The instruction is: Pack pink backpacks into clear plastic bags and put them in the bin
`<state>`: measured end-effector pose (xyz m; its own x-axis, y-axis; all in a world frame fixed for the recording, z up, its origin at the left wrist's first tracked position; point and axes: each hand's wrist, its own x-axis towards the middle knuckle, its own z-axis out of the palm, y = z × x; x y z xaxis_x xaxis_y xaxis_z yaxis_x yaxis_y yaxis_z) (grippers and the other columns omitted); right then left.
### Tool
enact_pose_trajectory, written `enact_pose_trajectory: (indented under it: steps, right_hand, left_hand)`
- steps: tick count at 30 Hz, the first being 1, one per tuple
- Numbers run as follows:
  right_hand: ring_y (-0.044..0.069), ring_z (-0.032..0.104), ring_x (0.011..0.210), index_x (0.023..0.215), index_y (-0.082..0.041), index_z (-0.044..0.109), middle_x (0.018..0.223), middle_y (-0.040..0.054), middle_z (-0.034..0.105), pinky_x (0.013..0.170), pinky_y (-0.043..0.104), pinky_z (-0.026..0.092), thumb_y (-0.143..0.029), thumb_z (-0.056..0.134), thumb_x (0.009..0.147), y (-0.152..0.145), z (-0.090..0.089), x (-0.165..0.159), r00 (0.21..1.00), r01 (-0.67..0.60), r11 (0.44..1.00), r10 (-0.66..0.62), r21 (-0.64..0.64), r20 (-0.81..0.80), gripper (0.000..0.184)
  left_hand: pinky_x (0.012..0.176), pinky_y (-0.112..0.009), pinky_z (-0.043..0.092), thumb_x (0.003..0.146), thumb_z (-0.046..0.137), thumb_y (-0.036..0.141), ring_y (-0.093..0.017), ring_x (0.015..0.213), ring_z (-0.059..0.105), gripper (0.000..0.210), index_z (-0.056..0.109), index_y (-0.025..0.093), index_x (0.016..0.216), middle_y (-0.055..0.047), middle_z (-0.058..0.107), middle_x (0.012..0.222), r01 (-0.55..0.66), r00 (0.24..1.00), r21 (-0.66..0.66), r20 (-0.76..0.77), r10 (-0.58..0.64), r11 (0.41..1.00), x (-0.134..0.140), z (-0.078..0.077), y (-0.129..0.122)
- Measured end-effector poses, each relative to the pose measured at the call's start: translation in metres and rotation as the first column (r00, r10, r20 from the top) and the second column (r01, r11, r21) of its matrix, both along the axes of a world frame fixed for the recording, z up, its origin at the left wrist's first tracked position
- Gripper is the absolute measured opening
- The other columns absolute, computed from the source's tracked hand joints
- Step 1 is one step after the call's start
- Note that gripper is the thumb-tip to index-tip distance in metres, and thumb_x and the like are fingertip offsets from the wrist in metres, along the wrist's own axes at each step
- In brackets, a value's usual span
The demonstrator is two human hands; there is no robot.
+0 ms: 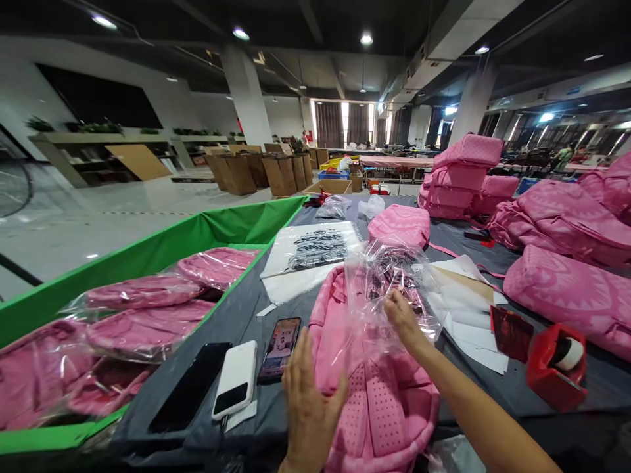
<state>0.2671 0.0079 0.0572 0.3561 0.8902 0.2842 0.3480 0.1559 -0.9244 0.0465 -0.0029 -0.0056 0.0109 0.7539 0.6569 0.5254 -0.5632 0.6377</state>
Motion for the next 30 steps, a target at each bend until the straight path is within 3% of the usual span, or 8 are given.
enact_pose_trajectory:
  steps: [4,7,10,15,18,21,26,30]
  right_hand:
    - [0.012,0.041,0.056,0.095,-0.022,0.052,0.068,-0.0056,0.049,0.055,0.025,0.031,-0.034,0.065,0.084,-0.028,0.008,-0.029,0.829,-0.152,0.987,0.097,0.055,0.551,0.021]
    - [0.015,0.054,0.064,0.108,-0.022,0.059,0.082,0.0010,0.063,0.061,0.027,0.037,-0.009,0.056,0.083,-0.052,-0.004,-0.021,0.511,-0.124,0.968,-0.128,0.220,0.850,0.028]
    - [0.021,0.062,0.075,0.113,-0.023,0.062,0.088,0.0050,0.067,0.070,0.032,0.044,-0.009,0.048,0.090,-0.077,-0.025,0.016,0.316,0.005,0.950,-0.298,0.312,0.901,0.031]
    - [0.024,0.068,0.077,0.107,-0.023,0.067,0.100,0.0082,0.072,0.064,0.035,0.047,-0.047,0.043,0.100,-0.119,-0.040,0.076,0.443,0.376,0.904,-0.367,0.202,0.818,0.035]
    - [0.028,0.065,0.072,0.107,-0.023,0.070,0.105,0.0122,0.074,0.060,0.037,0.043,-0.061,0.038,0.096,-0.139,-0.035,0.090,0.405,0.703,0.693,-0.575,0.160,0.711,0.051]
    - [0.030,0.062,0.071,0.104,-0.022,0.071,0.097,0.0160,0.074,0.060,0.039,0.040,-0.060,0.036,0.093,-0.153,-0.034,0.100,0.345,0.845,0.518,-0.720,0.134,0.603,0.053]
    - [0.024,0.056,0.055,0.101,-0.020,0.068,0.079,0.0105,0.070,0.056,0.037,0.044,-0.065,0.046,0.077,-0.159,-0.052,0.113,0.557,0.807,0.587,-0.718,-0.067,0.419,0.056]
    - [0.021,0.060,0.056,0.092,-0.022,0.062,0.076,0.0045,0.069,0.058,0.033,0.048,-0.074,0.053,0.071,-0.137,-0.063,0.122,0.767,0.637,0.745,-0.586,-0.200,0.261,0.057]
  left_hand:
    - [0.114,-0.052,0.035,0.098,0.055,0.021,-0.030,0.125,0.058,0.041,0.055,0.016,0.138,-0.016,0.066,0.130,0.047,0.945,0.301,-0.323,0.055,0.953,0.017,0.024,0.013]
    - [0.091,-0.040,0.045,0.100,0.052,0.021,-0.022,0.084,0.062,0.014,0.067,0.019,0.101,-0.004,0.068,0.086,0.009,0.966,0.284,-0.251,0.065,0.959,0.017,0.020,0.031]
    - [0.084,-0.035,0.044,0.097,0.052,0.009,-0.019,0.076,0.059,0.016,0.065,0.020,0.096,0.000,0.066,0.080,0.015,0.994,0.283,-0.104,0.015,0.959,0.011,0.006,0.030]
    - [0.082,-0.033,0.045,0.079,0.044,-0.010,-0.017,0.070,0.055,0.038,0.063,0.021,0.089,0.003,0.060,0.072,0.140,0.987,0.283,-0.117,-0.111,0.949,0.018,-0.009,0.002]
    - [0.080,-0.032,0.048,0.080,0.044,-0.009,-0.018,0.073,0.056,0.040,0.065,0.021,0.095,0.002,0.060,0.075,0.150,0.986,0.296,-0.112,-0.122,0.943,0.023,-0.011,-0.003]
    - [0.079,-0.032,0.051,0.089,0.047,0.000,-0.020,0.083,0.060,0.034,0.068,0.024,0.103,-0.001,0.061,0.080,0.051,0.998,0.284,-0.045,-0.040,0.958,0.016,-0.011,0.006]
    - [0.084,-0.043,0.056,0.088,0.061,0.047,-0.025,0.088,0.067,0.036,0.067,0.020,0.112,-0.009,0.068,0.098,0.056,0.982,-0.222,0.191,-0.013,0.974,-0.010,-0.019,0.038]
    - [0.057,-0.033,0.055,0.069,0.070,0.073,-0.021,0.064,0.065,0.057,0.061,0.019,0.089,-0.002,0.065,0.074,0.382,0.886,-0.606,0.455,-0.090,0.697,-0.017,-0.030,0.065]
